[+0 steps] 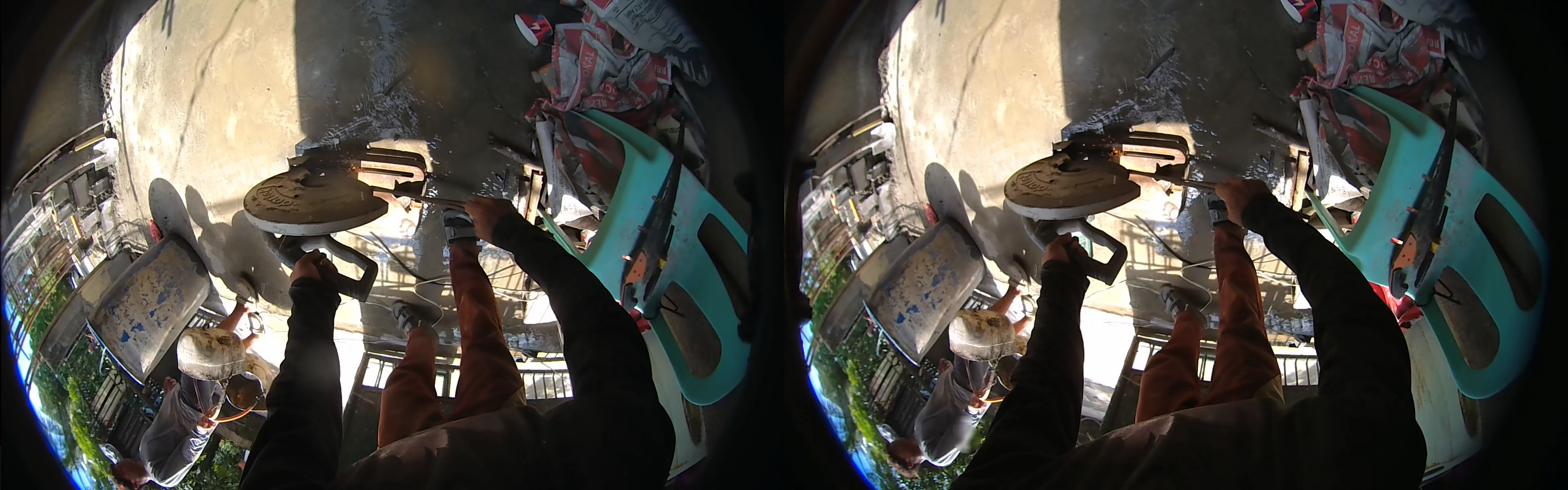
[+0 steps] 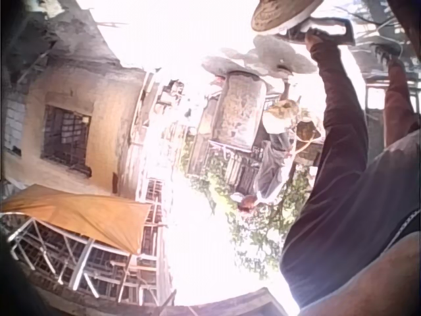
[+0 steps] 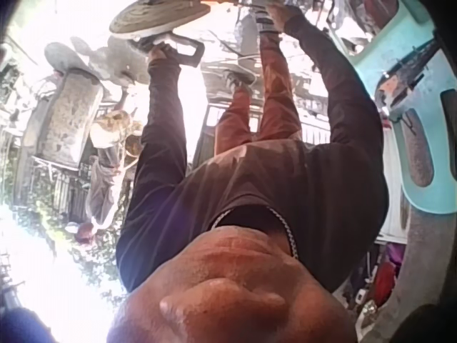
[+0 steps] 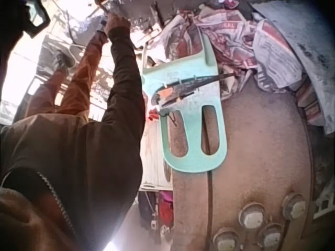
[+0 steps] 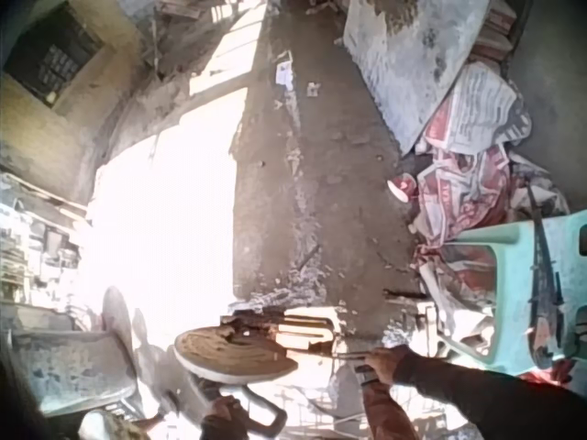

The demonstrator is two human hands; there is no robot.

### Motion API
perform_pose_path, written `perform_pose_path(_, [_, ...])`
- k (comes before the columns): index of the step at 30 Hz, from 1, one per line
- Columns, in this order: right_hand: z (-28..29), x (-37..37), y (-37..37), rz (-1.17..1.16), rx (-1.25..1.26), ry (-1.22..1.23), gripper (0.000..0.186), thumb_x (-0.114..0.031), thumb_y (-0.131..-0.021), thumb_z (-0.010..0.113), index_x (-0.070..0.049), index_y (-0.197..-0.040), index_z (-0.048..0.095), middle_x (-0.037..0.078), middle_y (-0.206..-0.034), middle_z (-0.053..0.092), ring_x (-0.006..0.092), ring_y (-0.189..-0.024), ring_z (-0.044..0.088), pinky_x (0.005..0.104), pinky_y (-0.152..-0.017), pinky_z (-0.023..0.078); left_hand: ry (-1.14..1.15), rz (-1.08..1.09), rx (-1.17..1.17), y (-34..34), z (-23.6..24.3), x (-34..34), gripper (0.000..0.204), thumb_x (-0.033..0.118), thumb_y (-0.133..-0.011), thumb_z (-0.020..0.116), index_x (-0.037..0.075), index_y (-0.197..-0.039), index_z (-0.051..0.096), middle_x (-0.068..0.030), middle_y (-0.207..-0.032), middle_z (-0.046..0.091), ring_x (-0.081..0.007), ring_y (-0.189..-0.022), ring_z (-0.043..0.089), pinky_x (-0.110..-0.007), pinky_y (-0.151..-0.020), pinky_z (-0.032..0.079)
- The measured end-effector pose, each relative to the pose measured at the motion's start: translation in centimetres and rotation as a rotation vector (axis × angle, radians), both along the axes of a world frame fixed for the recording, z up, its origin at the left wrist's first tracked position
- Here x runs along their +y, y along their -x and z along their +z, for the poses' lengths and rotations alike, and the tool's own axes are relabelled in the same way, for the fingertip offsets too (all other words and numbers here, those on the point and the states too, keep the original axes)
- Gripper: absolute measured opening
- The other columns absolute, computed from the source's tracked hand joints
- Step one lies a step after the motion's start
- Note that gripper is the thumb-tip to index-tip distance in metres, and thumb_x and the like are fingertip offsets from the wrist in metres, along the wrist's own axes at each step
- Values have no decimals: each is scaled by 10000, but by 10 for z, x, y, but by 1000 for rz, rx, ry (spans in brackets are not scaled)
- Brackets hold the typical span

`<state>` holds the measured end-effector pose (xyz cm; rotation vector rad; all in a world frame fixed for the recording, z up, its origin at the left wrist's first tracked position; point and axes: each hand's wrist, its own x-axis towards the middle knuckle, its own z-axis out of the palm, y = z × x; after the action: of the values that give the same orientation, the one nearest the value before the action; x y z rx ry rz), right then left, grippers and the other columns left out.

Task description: The person uses a handheld angle grinder to cut a metal bar clamped on a small workbench. They position the bar, start the grinder, and cut through the metal, producing sparks. The person then repositions the bar and continues cutting.

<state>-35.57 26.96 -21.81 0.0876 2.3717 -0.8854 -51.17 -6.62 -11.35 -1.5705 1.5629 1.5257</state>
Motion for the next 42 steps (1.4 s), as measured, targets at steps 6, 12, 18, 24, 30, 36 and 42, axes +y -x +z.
perform_pose_path(6, [5,1,-3,-16,-28,-3,221,-101,-738,561,-134,-956,570,91,-906,592,304,-863,606,431,-703,496,23,31,14,0,1,2,102,55,-801,539,-13,-788,464,-81,-656,470,-164,-521,486,-249,-433,405])
perform_pose_path(12, [1,-9,4,-13,1,-20,263,-104,-747,556,-150,-1005,576,89,-922,594,304,-868,607,427,-723,495,20,31,15,-1,-1,-2,96,45,-795,548,-18,-796,476,-80,-680,480,-157,-560,496,-240,-451,407])
perform_pose_path(18, [6,-10,-3,-38,-32,-10,236,-120,-752,559,-137,-986,572,90,-922,586,303,-869,606,422,-736,499,26,17,9,-1,2,2,91,55,-800,545,-12,-785,486,-68,-649,477,-154,-537,484,-240,-460,400])
perform_pose_path(24, [7,-4,-5,5,-17,0,243,-136,-768,545,-139,-1010,571,91,-934,584,306,-867,606,427,-734,498,61,-23,4,-1,4,6,100,75,-803,542,-6,-778,490,-59,-614,468,-164,-514,476,-253,-457,399])
perform_pose_path(30, [4,-13,5,-6,-43,-13,240,-129,-768,539,-141,-1006,568,95,-945,580,306,-855,608,430,-724,499,37,8,-5,0,1,2,91,71,-804,539,-7,-786,494,-58,-619,471,-161,-520,478,-250,-456,393])
perform_pose_path(36, [9,-9,-5,-11,15,-5,226,-120,-756,545,-130,-982,561,101,-960,578,314,-839,610,428,-712,500,57,34,-10,0,3,7,95,70,-807,538,-9,-785,491,-60,-641,478,-156,-534,484,-240,-454,393])
perform_pose_path(42, [4,-13,1,-4,16,-19,219,-117,-748,554,-122,-966,566,105,-980,580,315,-848,610,429,-716,500,39,34,-23,1,4,7,96,69,-807,542,-5,-786,484,-60,-629,472,-156,-520,474,-241,-451,390])
